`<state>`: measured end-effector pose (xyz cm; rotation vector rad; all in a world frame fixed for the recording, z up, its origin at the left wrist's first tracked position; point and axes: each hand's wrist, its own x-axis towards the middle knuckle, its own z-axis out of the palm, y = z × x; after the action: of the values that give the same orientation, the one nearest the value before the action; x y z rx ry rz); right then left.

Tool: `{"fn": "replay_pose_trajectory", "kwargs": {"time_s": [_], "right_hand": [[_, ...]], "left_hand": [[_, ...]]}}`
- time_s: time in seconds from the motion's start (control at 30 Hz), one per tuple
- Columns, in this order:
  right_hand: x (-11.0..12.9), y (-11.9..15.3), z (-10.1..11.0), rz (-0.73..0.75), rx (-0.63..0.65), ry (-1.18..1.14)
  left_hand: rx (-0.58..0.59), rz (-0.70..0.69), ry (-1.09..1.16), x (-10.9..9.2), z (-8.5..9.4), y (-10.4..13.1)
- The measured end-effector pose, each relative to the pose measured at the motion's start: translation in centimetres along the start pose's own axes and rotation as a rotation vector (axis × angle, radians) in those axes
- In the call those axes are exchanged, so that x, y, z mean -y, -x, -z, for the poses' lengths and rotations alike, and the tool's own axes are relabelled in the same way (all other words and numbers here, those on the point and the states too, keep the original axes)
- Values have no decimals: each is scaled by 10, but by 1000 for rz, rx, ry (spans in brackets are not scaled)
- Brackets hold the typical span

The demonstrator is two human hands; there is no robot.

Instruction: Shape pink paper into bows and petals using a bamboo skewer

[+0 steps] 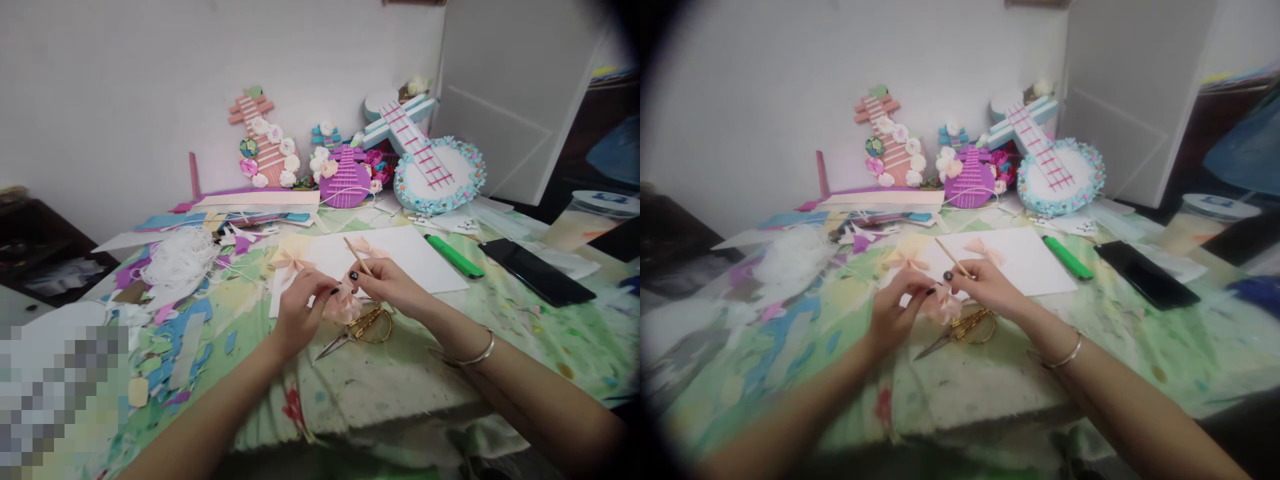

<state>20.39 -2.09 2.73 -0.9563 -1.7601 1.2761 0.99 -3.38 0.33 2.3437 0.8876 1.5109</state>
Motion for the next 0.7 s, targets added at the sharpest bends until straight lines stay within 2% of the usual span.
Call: {"fn": "replay_pose_trajectory", "kwargs": {"time_s": [0.13, 0.3, 0.5, 0.7], "right_hand": [[0, 0, -1, -31, 76, 58], [-1, 1, -1, -43, 8, 2], [-3, 1, -1, -44, -3, -15], [-12, -2, -1, -100, -94, 2]], "left_hand": [[-35, 4, -44, -2, 2, -2], [-11, -15, 5, -3, -1, -2], [-16, 88, 45, -3, 0, -1], [27, -21, 73, -6, 2, -4]]}}
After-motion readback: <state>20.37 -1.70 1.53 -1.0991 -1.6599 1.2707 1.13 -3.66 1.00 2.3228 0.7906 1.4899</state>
